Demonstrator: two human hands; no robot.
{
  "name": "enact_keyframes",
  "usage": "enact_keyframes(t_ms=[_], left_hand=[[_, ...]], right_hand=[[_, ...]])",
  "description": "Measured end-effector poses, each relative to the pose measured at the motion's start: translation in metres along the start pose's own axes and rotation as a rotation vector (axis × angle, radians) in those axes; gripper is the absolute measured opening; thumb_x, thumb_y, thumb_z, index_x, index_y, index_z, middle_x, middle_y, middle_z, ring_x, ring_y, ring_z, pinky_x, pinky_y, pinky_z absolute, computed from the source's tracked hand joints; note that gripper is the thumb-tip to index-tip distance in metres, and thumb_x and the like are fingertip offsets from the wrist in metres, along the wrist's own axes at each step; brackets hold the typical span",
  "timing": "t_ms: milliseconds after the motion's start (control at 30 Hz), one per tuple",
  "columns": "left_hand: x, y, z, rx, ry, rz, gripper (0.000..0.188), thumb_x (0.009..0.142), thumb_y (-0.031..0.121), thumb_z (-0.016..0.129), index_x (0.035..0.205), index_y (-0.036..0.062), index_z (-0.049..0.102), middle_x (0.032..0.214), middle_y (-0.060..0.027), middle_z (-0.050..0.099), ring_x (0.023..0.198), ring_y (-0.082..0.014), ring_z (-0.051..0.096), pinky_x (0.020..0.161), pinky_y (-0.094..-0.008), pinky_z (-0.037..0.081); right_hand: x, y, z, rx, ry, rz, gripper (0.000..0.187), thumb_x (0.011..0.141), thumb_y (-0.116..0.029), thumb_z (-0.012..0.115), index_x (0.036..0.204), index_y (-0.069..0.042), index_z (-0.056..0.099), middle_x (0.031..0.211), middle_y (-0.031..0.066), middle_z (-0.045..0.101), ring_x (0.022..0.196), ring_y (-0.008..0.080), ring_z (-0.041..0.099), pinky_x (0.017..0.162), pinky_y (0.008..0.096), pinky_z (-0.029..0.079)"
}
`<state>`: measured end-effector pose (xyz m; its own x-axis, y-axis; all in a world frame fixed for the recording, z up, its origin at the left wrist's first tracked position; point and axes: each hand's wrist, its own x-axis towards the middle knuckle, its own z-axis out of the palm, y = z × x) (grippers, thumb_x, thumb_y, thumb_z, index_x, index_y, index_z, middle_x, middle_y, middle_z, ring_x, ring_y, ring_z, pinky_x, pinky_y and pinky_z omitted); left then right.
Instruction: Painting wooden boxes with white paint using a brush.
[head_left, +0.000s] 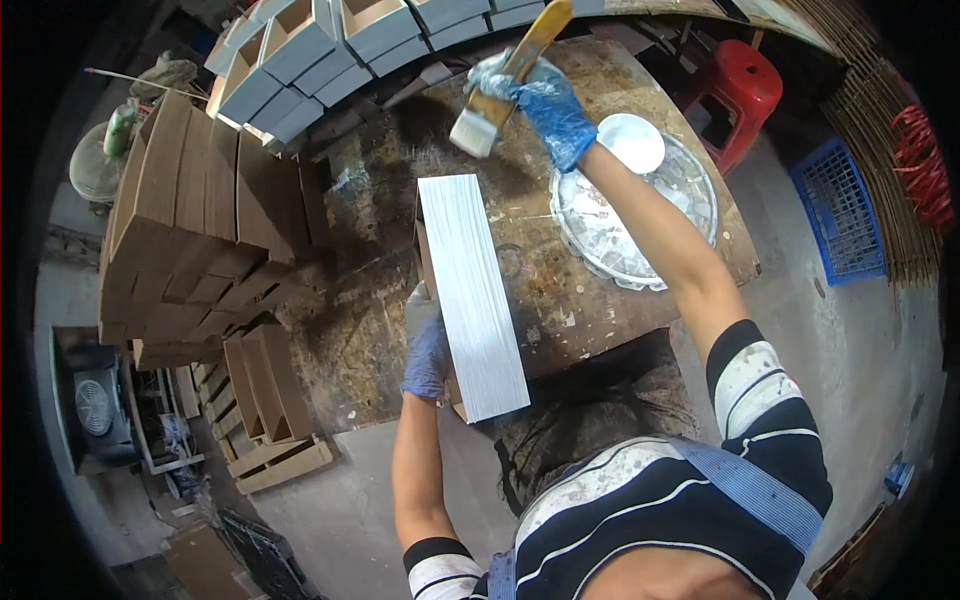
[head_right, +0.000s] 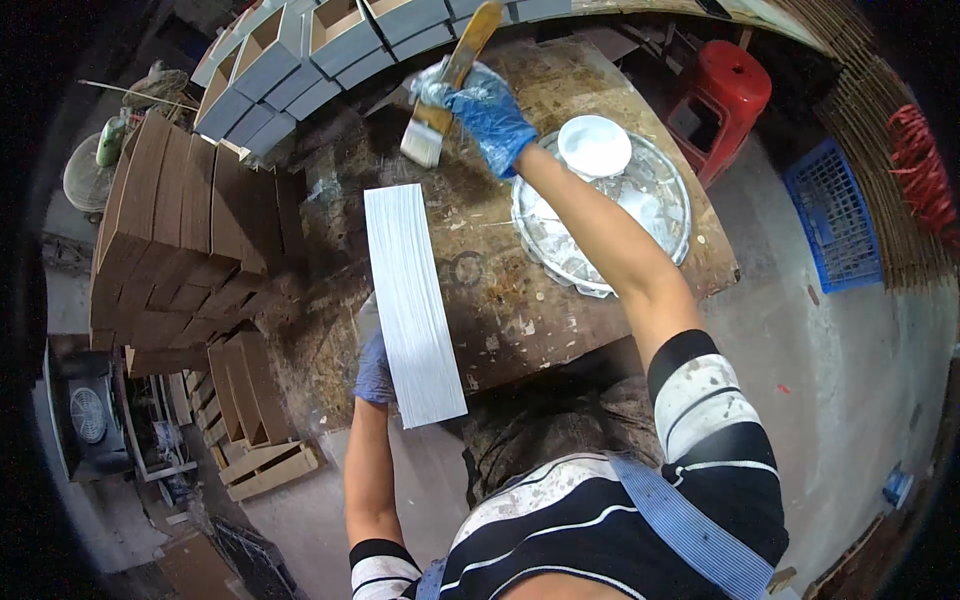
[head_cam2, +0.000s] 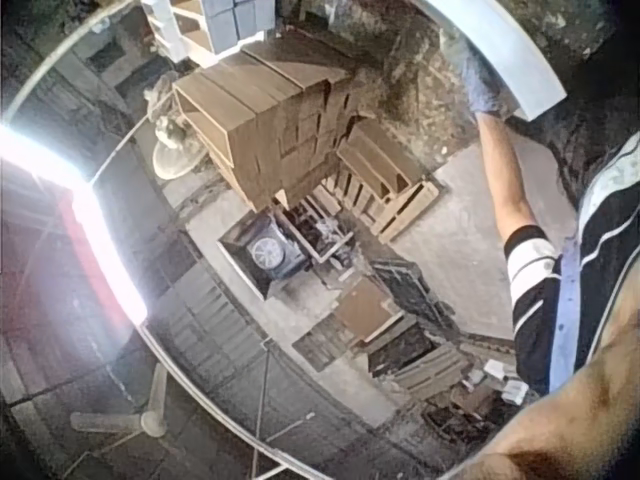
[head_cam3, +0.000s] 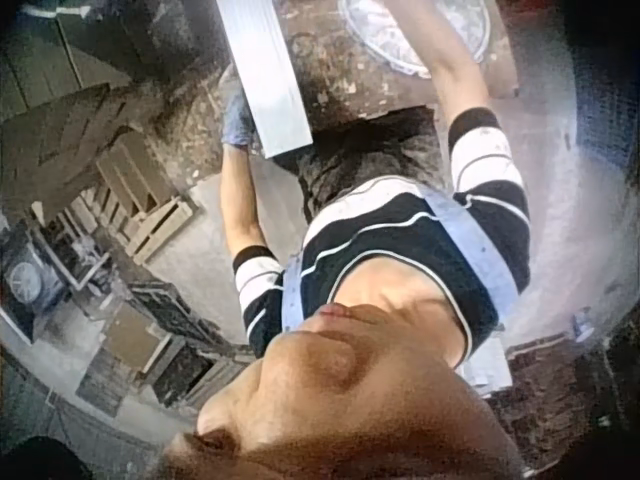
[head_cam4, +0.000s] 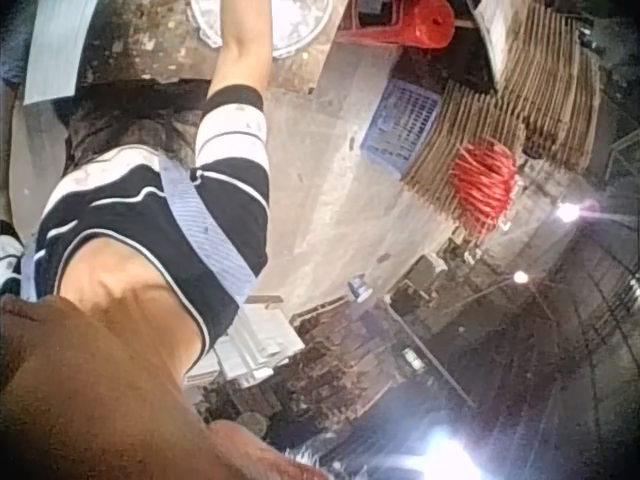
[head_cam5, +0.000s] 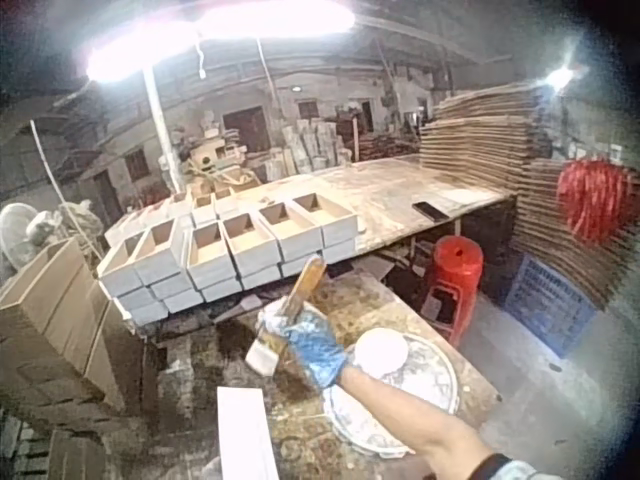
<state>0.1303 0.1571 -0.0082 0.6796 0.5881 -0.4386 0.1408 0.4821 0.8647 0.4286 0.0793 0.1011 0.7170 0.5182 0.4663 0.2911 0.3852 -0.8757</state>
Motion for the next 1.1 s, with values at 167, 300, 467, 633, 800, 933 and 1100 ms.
enact_keyframes(t_ms=[167,300,467,633,800,933,1100], left_hand=[[-0.006,0.005,-0.002,0.126,-0.056,0.091,0.032,0.085,0.026,0.052,0.104,0.0012,0.052,0.087,-0.0069,0.06,0.072,-0.0153,0.059,0.061,-0.0274,0.049],[-0.002,-0.004,-0.001,0.058,-0.075,0.197,0.021,0.084,0.017,0.054,0.092,-0.0013,0.057,0.075,-0.0059,0.061,0.062,-0.0112,0.059,0.052,-0.0246,0.047],[0.016,0.009,0.005,0.331,-0.028,0.229,0.025,0.084,0.021,0.054,0.092,-0.0026,0.057,0.075,-0.0069,0.062,0.063,-0.0117,0.059,0.054,-0.0253,0.047],[0.016,0.005,0.006,0.303,-0.033,0.217,0.025,0.084,0.021,0.056,0.092,-0.0018,0.056,0.075,-0.0059,0.061,0.06,-0.0112,0.057,0.052,-0.0248,0.046],[0.002,0.013,0.017,0.168,-0.069,0.234,0.019,0.083,0.016,0.055,0.091,-0.0011,0.056,0.074,-0.0048,0.061,0.06,-0.011,0.057,0.051,-0.0243,0.046],[0.009,0.015,0.01,0.216,-0.032,0.172,0.017,0.082,0.011,0.055,0.092,-0.0016,0.056,0.074,-0.0055,0.061,0.06,-0.0113,0.058,0.051,-0.0254,0.047],[0.006,0.014,0.019,0.067,-0.014,0.083,0.017,0.082,0.012,0.056,0.091,-0.0019,0.056,0.074,-0.0071,0.062,0.061,-0.0122,0.059,0.052,-0.0261,0.048]], right_hand=[[-0.051,-0.023,0.027,0.142,-0.15,-0.335,0.022,0.079,-0.014,0.061,0.098,-0.004,0.059,0.097,0.0062,0.06,0.089,0.0138,0.057,0.079,0.0257,0.046],[-0.105,-0.036,0.028,0.086,-0.431,-0.147,0.024,0.085,-0.012,0.05,0.107,-0.006,0.056,0.111,0.0082,0.055,0.104,0.02,0.052,0.089,0.0299,0.042],[-0.23,-0.093,0.017,0.071,-0.787,-0.149,0.032,0.083,-0.016,0.049,0.114,-0.011,0.054,0.12,0.0079,0.05,0.109,0.0244,0.049,0.092,0.0346,0.039],[-0.277,-0.121,0.002,0.265,-0.917,0.254,0.033,0.082,-0.018,0.053,0.114,-0.01,0.052,0.119,0.0071,0.05,0.104,0.0228,0.053,0.088,0.0305,0.043],[-0.148,-0.065,0.002,0.184,-0.228,0.215,0.031,0.088,-0.022,0.046,0.114,-0.007,0.048,0.105,0.0054,0.056,0.099,0.0169,0.053,0.08,0.0246,0.045],[-0.1,-0.035,0.014,-0.478,-0.27,-0.198,0.024,0.088,-0.02,0.043,0.106,-0.012,0.058,0.104,0.0039,0.057,0.1,0.0195,0.053,0.085,0.0256,0.044],[-0.232,-0.04,0.019,0.453,-0.482,0.627,0.037,0.086,-0.024,0.051,0.118,-0.006,0.047,0.106,0.007,0.057,0.097,0.0211,0.056,0.083,0.0294,0.046]])
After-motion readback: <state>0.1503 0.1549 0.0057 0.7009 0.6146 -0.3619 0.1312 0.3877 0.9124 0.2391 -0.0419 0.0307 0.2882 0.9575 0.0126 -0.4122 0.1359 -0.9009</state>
